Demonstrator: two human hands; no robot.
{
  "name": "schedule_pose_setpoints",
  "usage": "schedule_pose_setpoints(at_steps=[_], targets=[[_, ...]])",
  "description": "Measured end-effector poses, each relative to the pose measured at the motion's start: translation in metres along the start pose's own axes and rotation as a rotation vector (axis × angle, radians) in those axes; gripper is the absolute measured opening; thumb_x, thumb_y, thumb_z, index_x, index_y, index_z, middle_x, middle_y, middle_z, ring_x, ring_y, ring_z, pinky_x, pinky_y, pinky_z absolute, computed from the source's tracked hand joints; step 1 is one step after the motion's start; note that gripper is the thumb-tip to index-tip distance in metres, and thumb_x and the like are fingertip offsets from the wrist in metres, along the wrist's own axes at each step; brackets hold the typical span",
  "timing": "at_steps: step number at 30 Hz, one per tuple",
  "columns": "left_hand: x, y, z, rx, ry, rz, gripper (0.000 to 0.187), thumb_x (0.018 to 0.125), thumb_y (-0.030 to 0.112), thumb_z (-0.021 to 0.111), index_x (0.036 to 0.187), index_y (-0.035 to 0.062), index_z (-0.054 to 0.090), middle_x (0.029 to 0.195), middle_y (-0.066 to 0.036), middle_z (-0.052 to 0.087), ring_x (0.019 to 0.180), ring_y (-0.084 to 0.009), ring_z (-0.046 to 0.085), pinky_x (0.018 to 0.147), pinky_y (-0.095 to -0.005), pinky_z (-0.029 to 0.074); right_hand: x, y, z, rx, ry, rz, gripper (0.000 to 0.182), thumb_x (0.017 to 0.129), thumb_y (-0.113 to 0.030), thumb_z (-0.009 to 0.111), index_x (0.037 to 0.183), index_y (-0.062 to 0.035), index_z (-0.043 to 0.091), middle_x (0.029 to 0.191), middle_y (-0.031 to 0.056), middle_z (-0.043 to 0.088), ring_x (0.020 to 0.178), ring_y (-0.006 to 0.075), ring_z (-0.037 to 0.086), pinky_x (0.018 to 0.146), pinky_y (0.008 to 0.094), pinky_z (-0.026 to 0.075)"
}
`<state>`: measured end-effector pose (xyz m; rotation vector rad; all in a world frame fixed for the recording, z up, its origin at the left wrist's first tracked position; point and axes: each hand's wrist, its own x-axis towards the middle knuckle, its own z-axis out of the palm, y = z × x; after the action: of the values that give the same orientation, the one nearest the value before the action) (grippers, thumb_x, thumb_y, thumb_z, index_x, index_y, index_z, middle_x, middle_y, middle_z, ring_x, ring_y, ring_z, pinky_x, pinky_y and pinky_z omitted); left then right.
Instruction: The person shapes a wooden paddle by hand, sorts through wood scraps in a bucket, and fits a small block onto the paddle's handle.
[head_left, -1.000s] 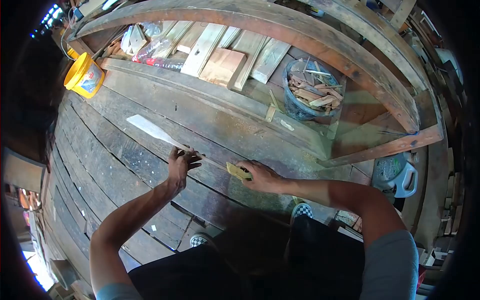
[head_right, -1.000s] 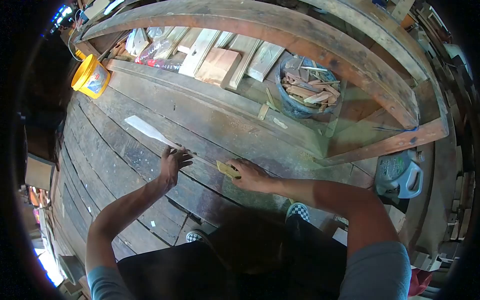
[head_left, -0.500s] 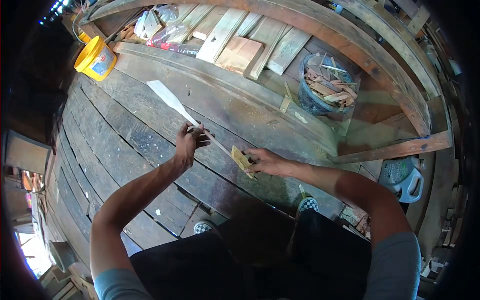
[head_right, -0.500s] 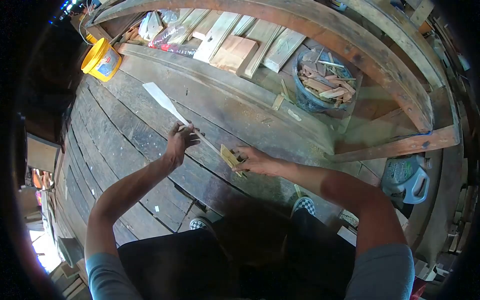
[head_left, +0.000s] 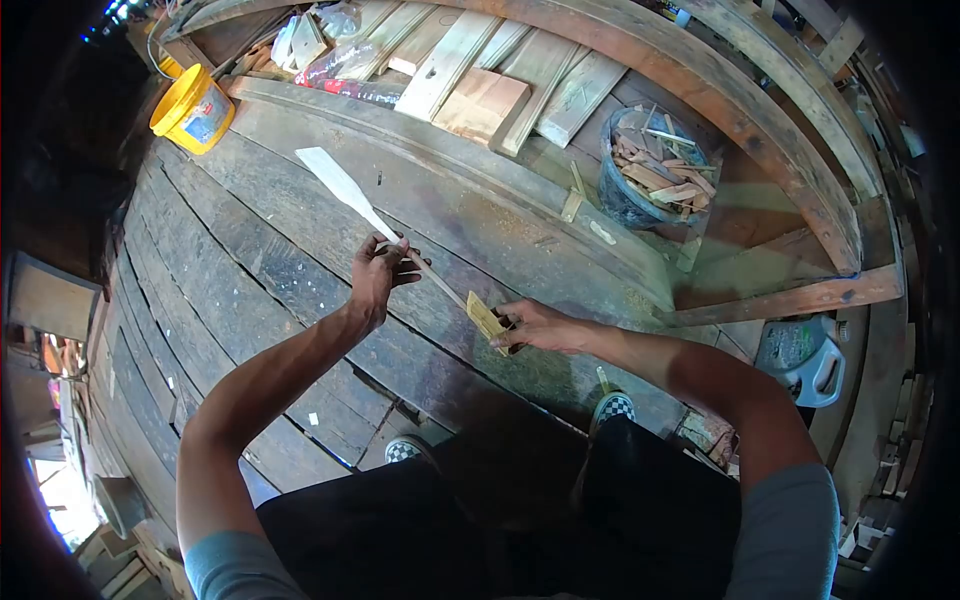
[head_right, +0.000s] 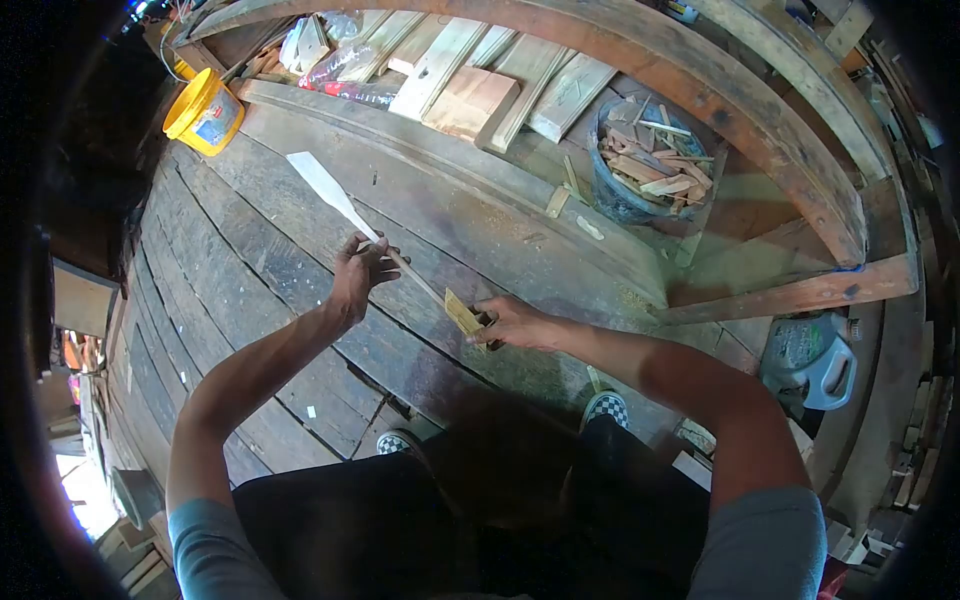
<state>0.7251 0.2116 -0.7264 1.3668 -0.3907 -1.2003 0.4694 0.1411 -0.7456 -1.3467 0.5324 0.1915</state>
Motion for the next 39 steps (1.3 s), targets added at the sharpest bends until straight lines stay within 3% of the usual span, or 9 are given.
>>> schedule_pose_setpoints(at_steps=[9, 11, 18, 20, 22, 24, 28, 35, 39], targets=[[0.001, 0.001, -0.002, 0.031, -0.01, 0.005, 0.011, 0.089, 0.014, 0.053, 0.096, 0.0079, 0.047, 0.086, -0.009, 0.061, 0.079, -0.024, 0.065, 0.064, -0.0319, 0.051, -0.002, 0.001, 0.001, -0.025, 0.01, 0.018, 0.039, 0.08, -0.022, 0.068, 0.108, 0.0021, 0.056, 0.09, 0.0038, 0.056, 0.084, 0.0108, 0.051, 0.072, 0.0262, 0.043], [0.0, -0.001, -0.002, 0.031, -0.007, 0.003, 0.011, 0.089, 0.014, 0.053, 0.097, 0.0081, 0.047, 0.086, -0.009, 0.061, 0.079, -0.024, 0.064, 0.064, -0.032, 0.051, -0.003, 0.001, 0.002, -0.074, 0.029, -0.039, 0.034, 0.079, -0.02, 0.068, 0.103, 0.0019, 0.058, 0.083, 0.0037, 0.057, 0.077, 0.0107, 0.053, 0.066, 0.0258, 0.044], [-0.001, 0.0, 0.001, 0.02, -0.026, -0.005, 0.019, 0.09, 0.017, 0.052, 0.107, 0.0099, 0.047, 0.086, -0.009, 0.06, 0.081, -0.024, 0.064, 0.065, -0.0322, 0.05, -0.004, 0.003, 0.002, -0.141, 0.082, -0.036, 0.035, 0.078, -0.021, 0.068, 0.101, 0.0028, 0.058, 0.081, 0.006, 0.058, 0.077, 0.0115, 0.054, 0.067, 0.0269, 0.043], [-0.003, 0.002, 0.004, 0.005, -0.025, -0.009, 0.019, 0.09, 0.017, 0.052, 0.107, 0.0102, 0.047, 0.084, -0.007, 0.06, 0.079, -0.0229, 0.064, 0.063, -0.0315, 0.05, -0.006, -0.001, 0.002, -0.16, 0.082, 0.003, 0.035, 0.078, -0.023, 0.069, 0.103, -0.0004, 0.059, 0.086, 0.0023, 0.058, 0.082, 0.0097, 0.049, 0.072, 0.0264, 0.04], [-0.005, 0.0, 0.004, -0.01, -0.025, -0.014, 0.018, 0.09, 0.016, 0.053, 0.106, 0.0104, 0.048, 0.082, -0.006, 0.06, 0.077, -0.0217, 0.064, 0.061, -0.0307, 0.051, -0.005, 0.005, 0.002, -0.16, 0.087, -0.025, 0.035, 0.077, -0.023, 0.069, 0.1, 0.0008, 0.059, 0.082, 0.0037, 0.058, 0.078, 0.0108, 0.05, 0.068, 0.0272, 0.041], [-0.006, -0.004, 0.003, 0.017, -0.082, -0.029, 0.024, 0.09, 0.019, 0.052, 0.112, 0.0102, 0.047, 0.086, -0.007, 0.058, 0.084, -0.0223, 0.061, 0.068, -0.0319, 0.049, -0.004, 0.01, 0.002, -0.161, 0.092, -0.055, 0.035, 0.076, -0.024, 0.07, 0.097, 0.0021, 0.06, 0.078, 0.0051, 0.057, 0.074, 0.0118, 0.051, 0.063, 0.028, 0.041], [-0.013, -0.011, 0.006, 0.003, -0.173, -0.093, 0.032, 0.088, 0.015, 0.053, 0.119, 0.0108, 0.044, 0.091, -0.007, 0.056, 0.082, -0.0202, 0.059, 0.068, -0.0319, 0.049, -0.005, 0.006, 0.005, -0.15, 0.133, -0.069, 0.035, 0.076, -0.026, 0.07, 0.096, 0.0014, 0.06, 0.077, 0.0043, 0.057, 0.074, 0.0109, 0.049, 0.063, 0.0277, 0.04], [-0.03, -0.019, 0.019, 0.071, -0.316, -0.093, 0.038, 0.085, 0.01, 0.056, 0.12, 0.0084, 0.041, 0.092, -0.008, 0.055, 0.088, -0.0209, 0.059, 0.072, -0.0327, 0.049, -0.006, -0.009, 0.006, -0.179, 0.143, -0.06, 0.035, 0.076, -0.027, 0.069, 0.095, 0.0013, 0.059, 0.079, 0.0046, 0.057, 0.075, 0.0109, 0.049, 0.064, 0.0279, 0.04], [-0.038, -0.023, 0.024, 0.036, -0.416, -0.081, 0.058, 0.08, 0.009, 0.064, 0.127, 0.0096, 0.029, 0.101, -0.01, 0.053, 0.095, -0.0221, 0.058, 0.081, -0.0348, 0.047, -0.008, -0.013, 0.007, -0.16, 0.151, -0.092, 0.035, 0.076, -0.027, 0.069, 0.093, 0.0016, 0.058, 0.078, 0.0058, 0.057, 0.075, 0.0114, 0.049, 0.063, 0.028, 0.039]])
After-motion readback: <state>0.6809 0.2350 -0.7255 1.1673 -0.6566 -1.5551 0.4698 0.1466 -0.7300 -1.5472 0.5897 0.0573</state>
